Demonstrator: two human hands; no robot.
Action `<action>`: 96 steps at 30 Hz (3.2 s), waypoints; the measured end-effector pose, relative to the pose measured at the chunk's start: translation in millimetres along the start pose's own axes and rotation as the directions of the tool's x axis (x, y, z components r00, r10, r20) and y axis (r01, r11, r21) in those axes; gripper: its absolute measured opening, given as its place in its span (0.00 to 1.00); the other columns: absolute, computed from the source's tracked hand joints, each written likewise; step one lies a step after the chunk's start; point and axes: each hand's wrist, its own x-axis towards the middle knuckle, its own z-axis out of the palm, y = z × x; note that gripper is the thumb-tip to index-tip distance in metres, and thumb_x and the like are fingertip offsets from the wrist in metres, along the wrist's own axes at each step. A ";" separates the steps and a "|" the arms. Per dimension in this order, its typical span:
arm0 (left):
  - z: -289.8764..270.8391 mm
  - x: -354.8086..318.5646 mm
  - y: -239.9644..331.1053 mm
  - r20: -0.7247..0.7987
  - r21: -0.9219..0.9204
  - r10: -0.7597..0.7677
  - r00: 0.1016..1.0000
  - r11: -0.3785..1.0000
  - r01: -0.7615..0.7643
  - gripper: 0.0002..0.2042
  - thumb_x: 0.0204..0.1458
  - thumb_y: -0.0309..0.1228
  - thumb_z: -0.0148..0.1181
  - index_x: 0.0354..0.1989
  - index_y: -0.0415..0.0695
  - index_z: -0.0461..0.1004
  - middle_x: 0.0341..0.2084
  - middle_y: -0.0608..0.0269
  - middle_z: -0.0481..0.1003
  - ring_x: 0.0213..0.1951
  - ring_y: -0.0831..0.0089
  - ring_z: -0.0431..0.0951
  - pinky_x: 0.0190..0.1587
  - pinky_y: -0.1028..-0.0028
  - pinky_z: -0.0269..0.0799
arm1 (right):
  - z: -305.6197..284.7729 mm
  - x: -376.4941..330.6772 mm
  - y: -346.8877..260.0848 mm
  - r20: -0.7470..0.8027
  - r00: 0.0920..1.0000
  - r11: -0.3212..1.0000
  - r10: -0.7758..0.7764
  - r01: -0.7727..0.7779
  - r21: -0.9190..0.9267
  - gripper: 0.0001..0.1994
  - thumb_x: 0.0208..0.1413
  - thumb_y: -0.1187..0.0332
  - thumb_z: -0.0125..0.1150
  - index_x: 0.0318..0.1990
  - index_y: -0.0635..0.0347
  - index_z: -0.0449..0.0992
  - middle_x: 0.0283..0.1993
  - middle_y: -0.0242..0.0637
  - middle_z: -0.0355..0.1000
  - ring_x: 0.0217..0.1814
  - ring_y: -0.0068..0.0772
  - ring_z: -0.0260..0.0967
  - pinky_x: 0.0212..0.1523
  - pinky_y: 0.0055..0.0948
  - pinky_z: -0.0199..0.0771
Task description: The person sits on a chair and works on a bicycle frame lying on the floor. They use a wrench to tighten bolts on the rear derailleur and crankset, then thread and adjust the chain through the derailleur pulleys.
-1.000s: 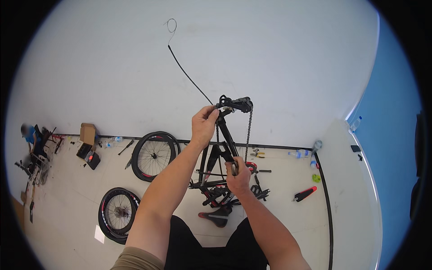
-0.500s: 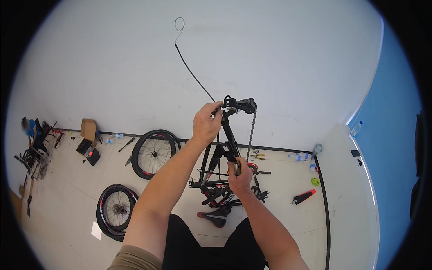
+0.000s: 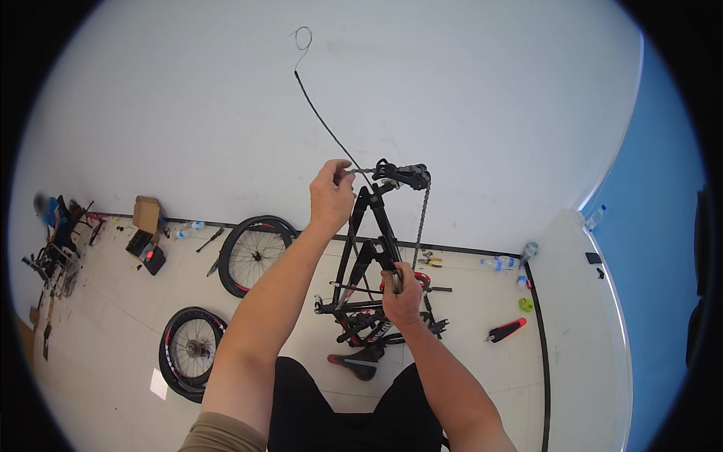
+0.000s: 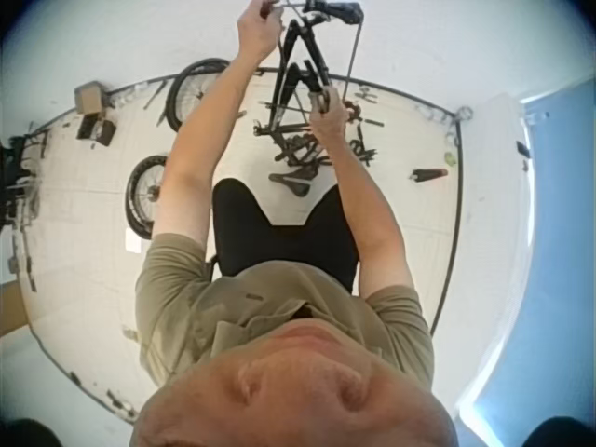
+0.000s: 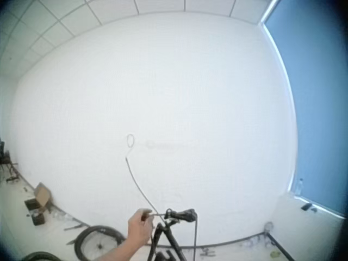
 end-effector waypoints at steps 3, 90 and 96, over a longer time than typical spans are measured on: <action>-8.0 -3.8 -13.4 0.048 0.062 0.013 0.999 0.998 -0.016 0.14 0.56 0.19 0.58 0.51 0.37 0.72 0.30 0.65 0.72 0.28 0.79 0.72 0.28 0.77 0.75 | 0.9 1.3 -4.9 0.009 1.000 1.000 0.020 -0.020 -0.003 0.10 0.55 0.69 0.68 0.42 0.59 0.74 0.28 0.42 0.74 0.27 0.41 0.72 0.32 0.33 0.72; 42.1 -40.2 -35.2 0.005 -0.032 -0.367 0.930 0.930 0.367 0.14 0.51 0.40 0.71 0.30 0.42 0.77 0.22 0.71 0.74 0.26 0.80 0.68 0.32 0.74 0.66 | -69.3 169.0 -21.1 -0.019 0.955 0.932 0.295 -0.283 0.228 0.06 0.57 0.69 0.62 0.32 0.61 0.77 0.29 0.29 0.73 0.32 0.21 0.63 0.37 0.27 0.64; 47.2 -40.1 -40.2 0.022 -0.073 -0.344 0.939 0.936 0.345 0.13 0.52 0.40 0.71 0.30 0.43 0.77 0.21 0.73 0.72 0.24 0.81 0.66 0.28 0.76 0.63 | -68.7 168.8 -8.1 0.031 0.961 0.938 0.275 -0.275 0.211 0.05 0.56 0.70 0.62 0.31 0.62 0.76 0.27 0.28 0.72 0.30 0.20 0.62 0.33 0.27 0.63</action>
